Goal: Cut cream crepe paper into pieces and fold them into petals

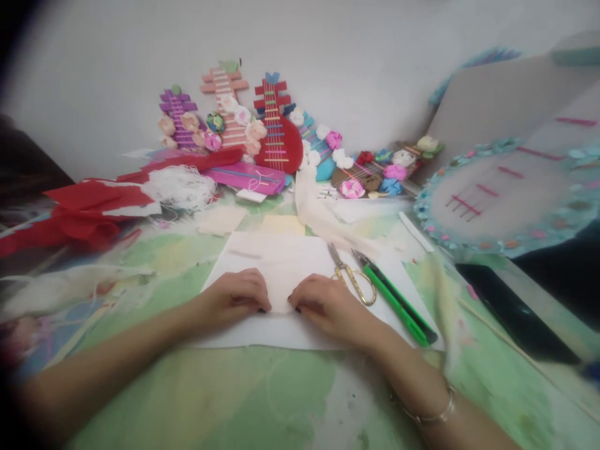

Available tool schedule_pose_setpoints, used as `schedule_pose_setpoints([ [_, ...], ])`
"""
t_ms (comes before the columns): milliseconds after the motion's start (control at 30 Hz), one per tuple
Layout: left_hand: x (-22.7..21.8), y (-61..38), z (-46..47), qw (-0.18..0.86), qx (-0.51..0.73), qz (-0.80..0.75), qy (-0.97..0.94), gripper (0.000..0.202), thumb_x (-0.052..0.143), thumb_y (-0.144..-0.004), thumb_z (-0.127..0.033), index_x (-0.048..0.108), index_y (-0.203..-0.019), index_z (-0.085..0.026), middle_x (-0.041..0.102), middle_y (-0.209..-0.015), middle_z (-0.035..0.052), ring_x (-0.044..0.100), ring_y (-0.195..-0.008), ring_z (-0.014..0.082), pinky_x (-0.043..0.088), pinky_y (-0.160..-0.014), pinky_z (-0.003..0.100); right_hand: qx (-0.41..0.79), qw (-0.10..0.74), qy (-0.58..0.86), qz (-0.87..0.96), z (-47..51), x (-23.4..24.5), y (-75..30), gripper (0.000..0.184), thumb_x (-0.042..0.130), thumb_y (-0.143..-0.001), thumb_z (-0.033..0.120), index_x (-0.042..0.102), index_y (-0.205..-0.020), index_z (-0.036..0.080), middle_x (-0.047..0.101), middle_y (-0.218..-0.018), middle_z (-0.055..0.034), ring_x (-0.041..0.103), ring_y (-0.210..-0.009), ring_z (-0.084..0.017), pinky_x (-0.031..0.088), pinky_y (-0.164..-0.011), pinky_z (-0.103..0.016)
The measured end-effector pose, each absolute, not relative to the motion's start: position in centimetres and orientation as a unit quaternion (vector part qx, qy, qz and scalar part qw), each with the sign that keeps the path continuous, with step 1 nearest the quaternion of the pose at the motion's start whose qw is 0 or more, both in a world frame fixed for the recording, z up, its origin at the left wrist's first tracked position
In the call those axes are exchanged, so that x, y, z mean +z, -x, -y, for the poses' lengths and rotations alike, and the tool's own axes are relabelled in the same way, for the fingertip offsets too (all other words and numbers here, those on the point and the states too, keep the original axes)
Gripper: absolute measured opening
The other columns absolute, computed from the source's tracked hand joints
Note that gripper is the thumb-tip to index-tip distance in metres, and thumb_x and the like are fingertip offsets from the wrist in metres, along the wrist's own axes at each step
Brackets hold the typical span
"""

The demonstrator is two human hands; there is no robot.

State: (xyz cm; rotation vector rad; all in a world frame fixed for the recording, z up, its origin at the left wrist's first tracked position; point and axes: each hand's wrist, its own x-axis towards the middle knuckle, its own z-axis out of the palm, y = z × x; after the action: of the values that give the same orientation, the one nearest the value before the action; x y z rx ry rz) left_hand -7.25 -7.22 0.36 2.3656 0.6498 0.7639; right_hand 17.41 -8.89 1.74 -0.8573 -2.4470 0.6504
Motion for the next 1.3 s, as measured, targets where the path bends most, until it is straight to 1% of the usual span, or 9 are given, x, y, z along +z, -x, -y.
schedule_pose_setpoints([
  [200,0.5,7.2,6.9,0.303,0.248,-0.258,-0.883,0.025,0.044,-0.087,-0.007,0.066,-0.088,-0.020,0.067,-0.085,0.0019,0.058,-0.086,0.0143,0.044,-0.079,0.027,0.264,0.231,0.299,0.888,8.8,1.6,-17.1,0.026,0.045,-0.084,0.002,0.064,-0.091,0.018,0.063,-0.093,-0.0056,0.054,-0.091,-0.016,0.044,-0.080,-0.029],
  [300,0.4,6.7,7.1,0.310,0.254,-0.314,-0.861,0.023,0.049,-0.084,-0.009,0.064,-0.095,-0.021,0.068,-0.085,-0.0002,0.060,-0.083,0.0135,0.045,-0.076,0.025,0.259,0.238,0.314,0.882,8.9,1.3,-16.5,0.027,0.045,-0.085,0.002,0.065,-0.090,0.019,0.060,-0.090,-0.0051,0.053,-0.086,-0.015,0.043,-0.076,-0.027],
  [367,0.3,6.3,7.2,0.346,0.254,-0.350,-0.832,0.023,0.053,-0.082,-0.009,0.062,-0.098,-0.022,0.069,-0.083,-0.0017,0.063,-0.079,0.0126,0.046,-0.073,0.024,0.266,0.255,0.336,0.867,9.0,1.1,-16.1,0.024,0.048,-0.084,0.003,0.063,-0.091,0.019,0.060,-0.087,-0.0037,0.054,-0.083,-0.014,0.043,-0.073,-0.025],
  [500,0.5,5.7,7.5,0.433,0.261,-0.378,-0.775,0.020,0.057,-0.079,-0.008,0.060,-0.094,-0.020,0.073,-0.079,-0.0035,0.067,-0.076,0.0120,0.049,-0.072,0.022,0.287,0.265,0.390,0.833,8.9,0.7,-15.7,0.021,0.056,-0.079,0.002,0.060,-0.091,0.019,0.064,-0.079,0.0004,0.057,-0.074,-0.012,0.042,-0.067,-0.023],
  [633,0.8,5.4,7.6,0.459,0.280,-0.382,-0.752,0.017,0.061,-0.075,-0.007,0.061,-0.088,-0.018,0.073,-0.075,-0.0034,0.068,-0.072,0.0119,0.050,-0.069,0.021,0.314,0.265,0.413,0.813,8.8,0.6,-15.6,0.019,0.062,-0.074,0.003,0.061,-0.086,0.018,0.065,-0.075,0.0016,0.058,-0.068,-0.011,0.043,-0.063,-0.022],
  [733,0.8,5.1,7.7,0.443,0.280,-0.382,-0.762,0.016,0.062,-0.074,-0.006,0.062,-0.085,-0.018,0.073,-0.074,-0.0034,0.068,-0.070,0.0115,0.049,-0.067,0.020,0.301,0.279,0.425,0.807,8.7,0.7,-15.6,0.017,0.068,-0.070,0.005,0.062,-0.082,0.017,0.064,-0.073,0.0007,0.058,-0.066,-0.011,0.044,-0.060,-0.022],
  [933,0.6,5.0,8.0,0.369,0.277,-0.380,-0.802,0.017,0.065,-0.073,-0.006,0.064,-0.084,-0.018,0.072,-0.075,-0.0034,0.067,-0.069,0.0110,0.047,-0.064,0.020,0.288,0.297,0.407,0.815,8.8,0.7,-15.6,0.016,0.070,-0.069,0.006,0.062,-0.078,0.016,0.063,-0.072,0.0011,0.058,-0.063,-0.011,0.044,-0.058,-0.021],
  [1167,0.7,5.2,8.1,0.368,0.285,-0.378,-0.800,0.016,0.064,-0.074,-0.007,0.064,-0.085,-0.018,0.072,-0.075,-0.0025,0.067,-0.068,0.0116,0.048,-0.065,0.021,0.304,0.312,0.373,0.819,8.9,0.6,-15.5,0.016,0.069,-0.069,0.003,0.063,-0.077,0.016,0.063,-0.071,0.0016,0.059,-0.063,-0.009,0.045,-0.059,-0.019],
  [1300,0.6,5.2,8.2,0.376,0.295,-0.376,-0.794,0.015,0.064,-0.074,-0.008,0.066,-0.086,-0.017,0.072,-0.075,-0.0015,0.067,-0.069,0.0115,0.049,-0.064,0.020,0.283,0.318,0.353,0.833,8.7,0.3,-15.8,0.011,0.069,-0.072,0.008,0.069,-0.079,0.017,0.064,-0.091,-0.0030,0.060,-0.067,-0.009,0.046,-0.063,-0.021],
])
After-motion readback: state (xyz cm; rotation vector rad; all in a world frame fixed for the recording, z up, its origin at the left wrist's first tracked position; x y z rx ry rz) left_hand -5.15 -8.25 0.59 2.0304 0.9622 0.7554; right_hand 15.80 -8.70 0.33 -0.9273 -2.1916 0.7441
